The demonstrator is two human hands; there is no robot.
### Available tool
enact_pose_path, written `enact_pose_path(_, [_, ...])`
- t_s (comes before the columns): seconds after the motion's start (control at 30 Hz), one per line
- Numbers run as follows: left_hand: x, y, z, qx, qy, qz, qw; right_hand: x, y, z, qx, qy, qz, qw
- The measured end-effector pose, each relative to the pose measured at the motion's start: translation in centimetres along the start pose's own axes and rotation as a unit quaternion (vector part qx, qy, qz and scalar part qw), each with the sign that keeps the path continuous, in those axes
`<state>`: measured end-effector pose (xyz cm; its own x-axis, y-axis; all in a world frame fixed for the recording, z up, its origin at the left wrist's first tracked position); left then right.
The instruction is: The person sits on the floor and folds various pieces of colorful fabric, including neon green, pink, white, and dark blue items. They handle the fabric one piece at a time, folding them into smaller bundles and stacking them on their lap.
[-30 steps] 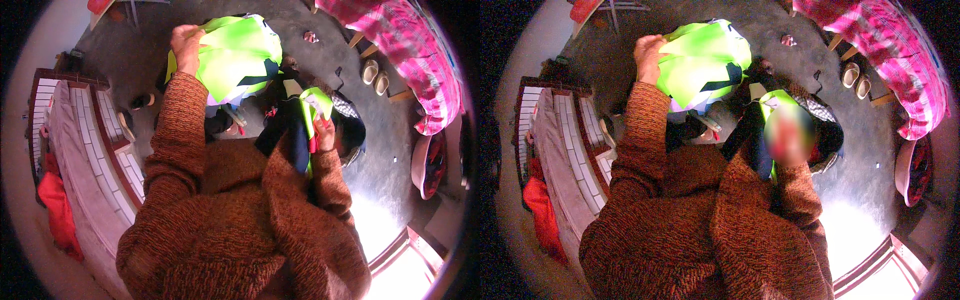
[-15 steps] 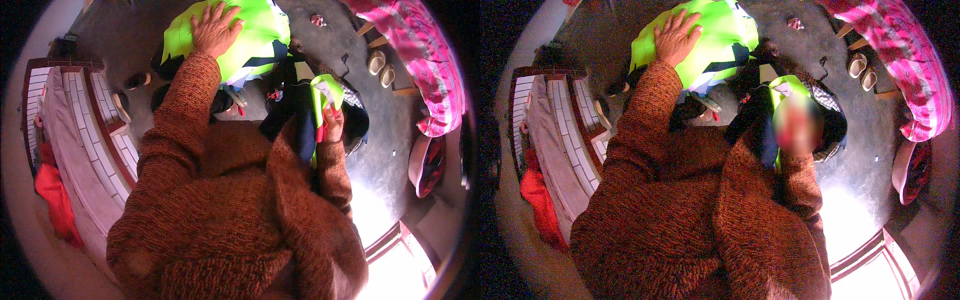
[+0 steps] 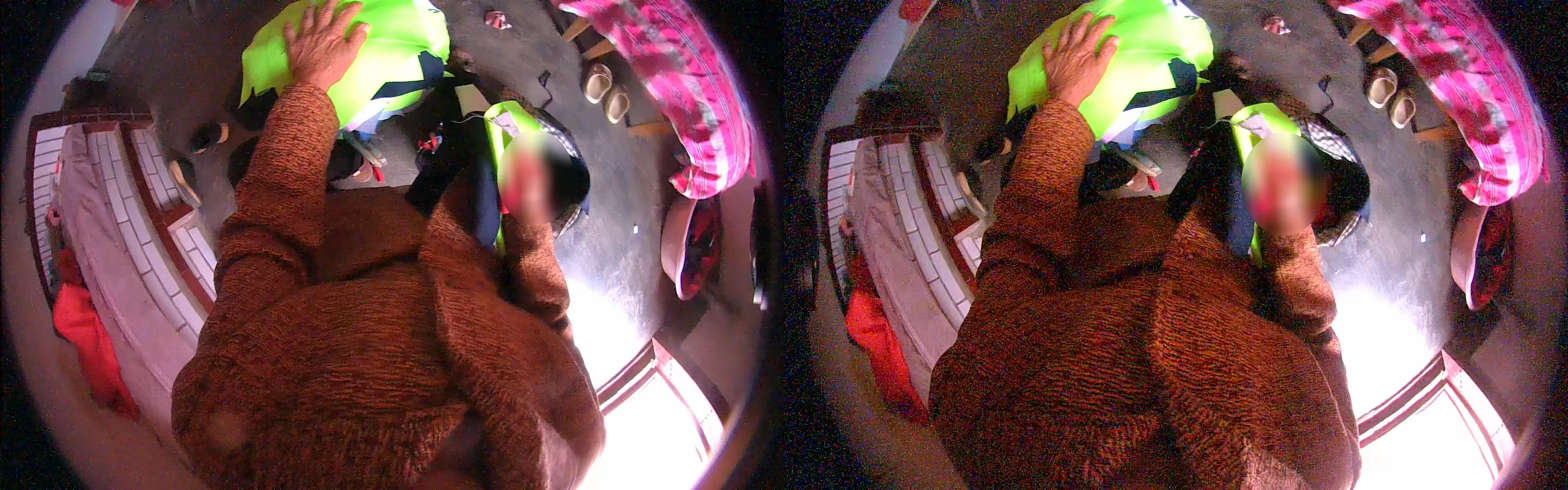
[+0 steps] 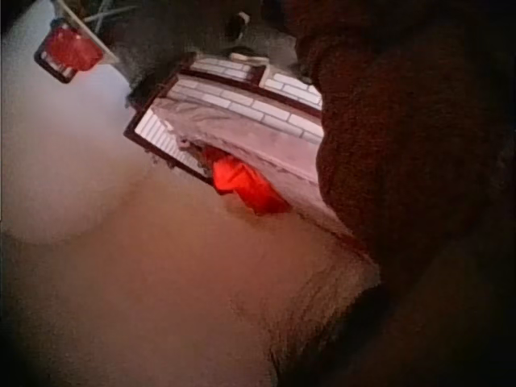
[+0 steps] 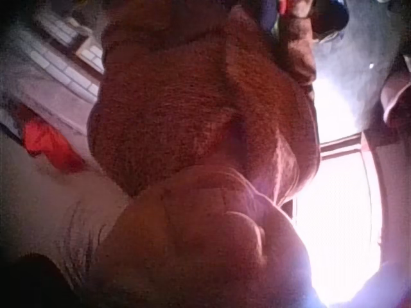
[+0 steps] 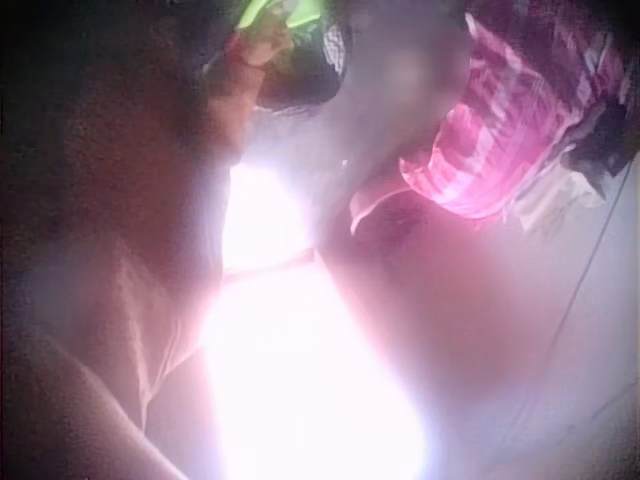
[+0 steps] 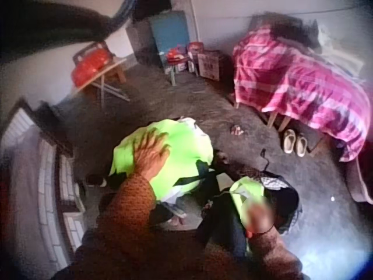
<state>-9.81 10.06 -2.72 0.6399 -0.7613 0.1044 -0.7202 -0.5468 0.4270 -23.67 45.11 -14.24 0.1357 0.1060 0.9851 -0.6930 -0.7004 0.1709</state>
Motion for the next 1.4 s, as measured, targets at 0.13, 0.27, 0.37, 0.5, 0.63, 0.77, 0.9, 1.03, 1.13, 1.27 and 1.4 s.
enact_pose_path(0.13, [-0.1,-0.2,-0.3,-0.008,-0.013,-0.005,1.0,5.0,0.9,2.3,-0.053,0.044,0.021,0.997])
enact_pose_path(0.27, [-0.4,-0.4,-0.6,-0.026,-0.013,0.007,1.0,6.7,1.1,2.8,-0.061,-0.003,0.013,0.998])
enact_pose_path(0.37, [-0.3,-1.1,-0.4,-0.067,-0.017,0.006,0.998,4.9,0.9,3.2,-0.062,0.17,0.045,0.982])
enact_pose_path(0.5, [-1.0,-2.5,-1.4,-0.102,-0.035,-0.015,0.994,6.2,1.0,3.9,-0.044,0.131,0.017,0.99])
enact_pose_path(0.63, [-3.1,-3.9,-3.3,-0.109,-0.165,-0.035,0.98,8.8,1.5,5.2,-0.02,0.272,0.064,0.96])
enact_pose_path(0.77, [-8.2,-5.0,-5.4,-0.065,-0.469,-0.03,0.88,8.9,1.6,5.0,-0.019,0.292,0.096,0.951])
enact_pose_path(0.9, [-13.9,-6.3,-6.7,-0.011,-0.544,0.069,0.836,6.9,1.4,4.6,-0.013,0.342,0.141,0.929])
enact_pose_path(1.03, [-16.2,-7.1,-6.1,-0.011,-0.502,0.112,0.857,8.1,1.2,5.0,-0.009,0.331,0.128,0.935])
enact_pose_path(1.13, [-16.4,-7.6,-5.3,0.033,-0.534,0.102,0.839,10.3,1.3,5.5,-0.041,0.242,0.089,0.965])
enact_pose_path(1.27, [-16.2,-7.8,-4.5,0.085,-0.615,0.051,0.783,8.5,0.9,5.1,-0.075,0.163,0.013,0.984])
enact_pose_path(1.4, [-15.4,-8.1,-4.2,0.138,-0.677,-0.009,0.723,7.3,0.8,4.3,0.034,0.149,0.047,0.987])
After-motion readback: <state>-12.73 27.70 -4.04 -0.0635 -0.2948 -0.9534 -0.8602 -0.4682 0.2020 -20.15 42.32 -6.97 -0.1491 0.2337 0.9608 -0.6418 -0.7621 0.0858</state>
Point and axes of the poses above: each hand's wrist, its own y-axis towards the middle knuckle, its own z-axis out of the palm, x = y × z, the point moved 6 cm from there along y, towards the middle knuckle, and after that the axes turned 3 degrees about y, right-handed, at the moved point
